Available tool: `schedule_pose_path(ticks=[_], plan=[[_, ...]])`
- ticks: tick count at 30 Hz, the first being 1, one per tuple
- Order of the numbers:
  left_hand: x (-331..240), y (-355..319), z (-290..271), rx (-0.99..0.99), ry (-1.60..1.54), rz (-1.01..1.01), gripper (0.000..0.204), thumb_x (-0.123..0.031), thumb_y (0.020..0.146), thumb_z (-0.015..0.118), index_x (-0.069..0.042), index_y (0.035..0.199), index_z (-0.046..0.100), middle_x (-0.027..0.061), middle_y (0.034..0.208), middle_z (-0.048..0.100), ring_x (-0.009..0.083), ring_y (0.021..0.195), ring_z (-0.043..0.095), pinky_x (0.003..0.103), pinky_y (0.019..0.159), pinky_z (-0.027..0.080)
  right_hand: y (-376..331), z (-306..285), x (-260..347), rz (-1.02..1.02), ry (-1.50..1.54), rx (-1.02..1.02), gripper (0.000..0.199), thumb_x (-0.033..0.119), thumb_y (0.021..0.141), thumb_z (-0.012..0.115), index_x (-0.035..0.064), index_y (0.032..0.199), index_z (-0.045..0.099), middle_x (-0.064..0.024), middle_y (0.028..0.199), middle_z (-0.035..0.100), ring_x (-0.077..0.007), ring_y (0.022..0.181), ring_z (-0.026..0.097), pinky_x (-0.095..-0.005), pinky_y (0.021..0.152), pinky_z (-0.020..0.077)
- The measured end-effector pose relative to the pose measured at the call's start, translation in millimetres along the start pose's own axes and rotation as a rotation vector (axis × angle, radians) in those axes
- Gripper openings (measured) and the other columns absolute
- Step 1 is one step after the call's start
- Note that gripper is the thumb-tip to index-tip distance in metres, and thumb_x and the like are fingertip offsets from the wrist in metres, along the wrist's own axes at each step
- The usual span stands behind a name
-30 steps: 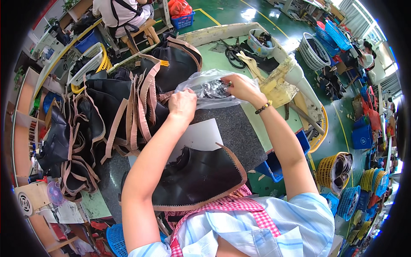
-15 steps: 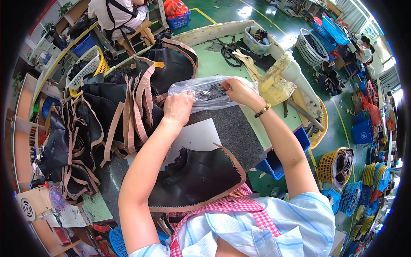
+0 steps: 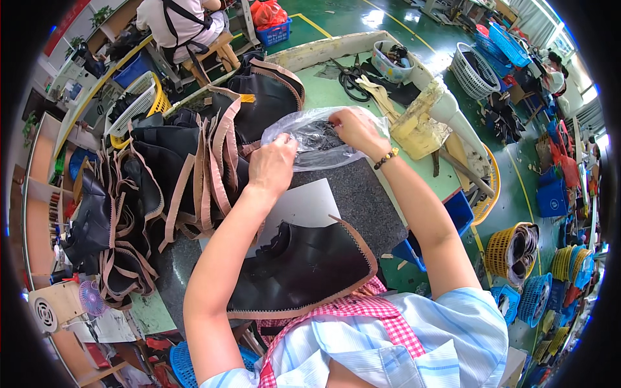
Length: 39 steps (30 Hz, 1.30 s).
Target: The person takes metal hardware from a plastic bag, inserts the pieces into leather shoe uppers by hand, and fastens them using a punch and a hammer.
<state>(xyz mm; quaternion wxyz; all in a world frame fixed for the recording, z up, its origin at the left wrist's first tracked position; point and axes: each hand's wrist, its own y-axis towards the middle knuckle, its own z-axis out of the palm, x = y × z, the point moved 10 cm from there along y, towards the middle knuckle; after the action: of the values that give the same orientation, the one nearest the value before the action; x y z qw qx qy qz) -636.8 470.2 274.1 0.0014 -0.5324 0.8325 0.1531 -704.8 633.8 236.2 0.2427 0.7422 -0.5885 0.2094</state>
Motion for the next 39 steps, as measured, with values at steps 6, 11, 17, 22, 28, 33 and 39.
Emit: schedule_pose_path(ticks=[6,11,17,22,28,33,39], plan=[[-10.7,-21.8,-58.9,-0.168,-0.316,-0.039,0.018,-0.008,0.082,0.068,-0.004,0.1,0.069,0.0145,0.093,0.069,0.0325,0.083,0.068,0.039,0.072,0.054,2.0,33.8,1.7,-0.056,-0.33,0.142,0.022,0.018,0.08,0.069,0.0019,0.094,0.068,-0.0201,0.093,0.068,-0.0364,0.093,0.065,-0.0443,0.082,0.0506],[-2.8,-86.3,-90.1,-0.183,-0.725,-0.213,0.017,-0.005,0.084,0.069,-0.001,0.101,0.072,0.0055,0.089,0.072,0.0057,0.065,0.058,0.02,0.057,0.044,-17.1,-16.2,22.7,-0.199,-0.117,-0.181,0.022,0.015,0.082,0.067,0.0008,0.098,0.064,-0.017,0.084,0.067,-0.0314,0.081,0.066,-0.0426,0.072,0.0498],[-1.2,-134.6,-58.5,-0.025,-1.196,-0.493,0.027,-0.012,0.087,0.074,-0.001,0.111,0.069,-0.0017,0.089,0.066,-0.0005,0.066,0.051,0.013,0.059,0.039,-100.3,13.9,95.8,0.124,0.863,0.453,0.015,0.011,0.087,0.068,0.0001,0.098,0.067,-0.0018,0.076,0.067,-0.0052,0.066,0.059,-0.021,0.056,0.047],[2.0,-151.5,-39.0,0.066,-1.313,-0.463,0.021,-0.011,0.089,0.071,0.002,0.106,0.068,0.0014,0.084,0.068,0.0025,0.07,0.057,0.015,0.063,0.043,-149.5,18.3,152.1,-0.07,0.761,0.47,0.018,0.01,0.085,0.072,-0.0025,0.097,0.067,-0.0029,0.078,0.068,-0.0052,0.066,0.061,-0.0206,0.057,0.0495],[7.4,-186.5,-54.2,-0.205,-1.538,-0.587,0.014,-0.01,0.091,0.07,0.003,0.093,0.069,0.0071,0.082,0.071,0.0021,0.072,0.061,0.015,0.063,0.046,-181.4,32.6,160.5,0.121,1.043,0.569,0.02,0.009,0.088,0.071,-0.0033,0.103,0.066,-0.0032,0.087,0.069,-0.0066,0.072,0.063,-0.0215,0.063,0.053],[9.7,-207.7,-66.4,-0.3,-1.393,-0.633,0.012,-0.008,0.09,0.07,0.002,0.085,0.067,0.0043,0.077,0.07,-0.0016,0.061,0.052,0.014,0.054,0.039,-191.2,-3.7,202.5,-0.391,0.478,0.147,0.018,0.003,0.081,0.07,0.0036,0.099,0.07,-0.0096,0.088,0.069,-0.0232,0.076,0.069,-0.0304,0.064,0.0545],[9.7,-216.3,-68.7,-0.37,-1.325,-0.649,0.01,-0.004,0.089,0.069,0.002,0.081,0.067,0.0006,0.073,0.068,-0.0033,0.056,0.042,0.014,0.05,0.033,-200.8,-5.0,221.8,-0.58,0.334,0.061,0.019,0.003,0.08,0.067,0.0038,0.099,0.07,-0.0082,0.088,0.068,-0.0245,0.076,0.068,-0.0329,0.065,0.055]])
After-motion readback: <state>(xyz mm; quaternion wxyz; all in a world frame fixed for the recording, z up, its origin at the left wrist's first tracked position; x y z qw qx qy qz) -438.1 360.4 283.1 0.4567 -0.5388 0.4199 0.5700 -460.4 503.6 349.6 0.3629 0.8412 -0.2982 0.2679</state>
